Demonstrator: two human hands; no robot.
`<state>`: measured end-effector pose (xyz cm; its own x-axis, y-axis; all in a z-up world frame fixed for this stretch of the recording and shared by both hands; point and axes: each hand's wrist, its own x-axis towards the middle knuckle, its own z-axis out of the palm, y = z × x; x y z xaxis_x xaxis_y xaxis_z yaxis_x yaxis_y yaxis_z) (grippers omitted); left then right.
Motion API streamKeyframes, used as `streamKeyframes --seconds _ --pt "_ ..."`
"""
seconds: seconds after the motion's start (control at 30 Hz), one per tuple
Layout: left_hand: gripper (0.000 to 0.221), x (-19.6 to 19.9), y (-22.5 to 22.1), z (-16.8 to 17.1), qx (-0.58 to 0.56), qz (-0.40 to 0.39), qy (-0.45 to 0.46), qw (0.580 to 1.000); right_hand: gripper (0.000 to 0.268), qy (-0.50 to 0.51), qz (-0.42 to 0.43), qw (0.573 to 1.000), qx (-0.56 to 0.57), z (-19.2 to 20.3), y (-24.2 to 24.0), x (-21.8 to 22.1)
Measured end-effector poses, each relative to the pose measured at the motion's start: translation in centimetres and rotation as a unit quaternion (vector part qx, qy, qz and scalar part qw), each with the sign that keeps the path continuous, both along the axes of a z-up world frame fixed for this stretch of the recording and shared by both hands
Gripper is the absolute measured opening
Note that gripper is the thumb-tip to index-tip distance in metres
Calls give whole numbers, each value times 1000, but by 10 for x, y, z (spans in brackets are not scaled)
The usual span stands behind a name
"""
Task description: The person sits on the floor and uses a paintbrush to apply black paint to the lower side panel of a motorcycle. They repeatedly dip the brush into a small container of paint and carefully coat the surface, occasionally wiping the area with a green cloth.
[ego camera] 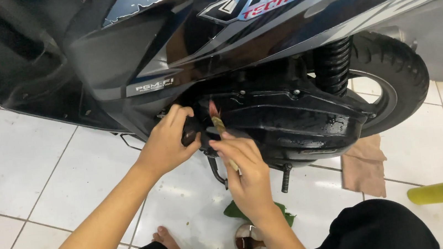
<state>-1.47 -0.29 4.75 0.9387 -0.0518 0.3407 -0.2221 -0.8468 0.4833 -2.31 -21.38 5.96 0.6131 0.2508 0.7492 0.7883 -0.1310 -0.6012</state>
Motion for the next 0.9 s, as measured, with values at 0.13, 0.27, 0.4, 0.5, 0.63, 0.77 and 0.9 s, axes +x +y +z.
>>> streamKeyframes --seconds 0.13,0.27,0.4,0.5,0.63,0.77,0.9 --pt "40 0 -2 3 22 26 14 999 26 21 -43 996 74 10 1 1" --pt "40 1 -1 0 27 23 18 999 25 49 15 998 45 12 1 2" --pt "36 0 -1 2 26 27 10 999 24 25 -56 994 88 17 -6 3" --pt "35 -2 -2 5 9 24 34 999 21 -10 -105 991 79 10 -14 1" --pt "35 0 -4 8 -2 31 70 997 18 -28 -201 973 105 8 -28 2" --pt "36 1 -4 6 3 28 68 997 16 -15 -141 987 74 7 -32 3" --pt "37 1 -5 7 3 44 84 996 19 -43 -211 971 98 -1 -39 3"
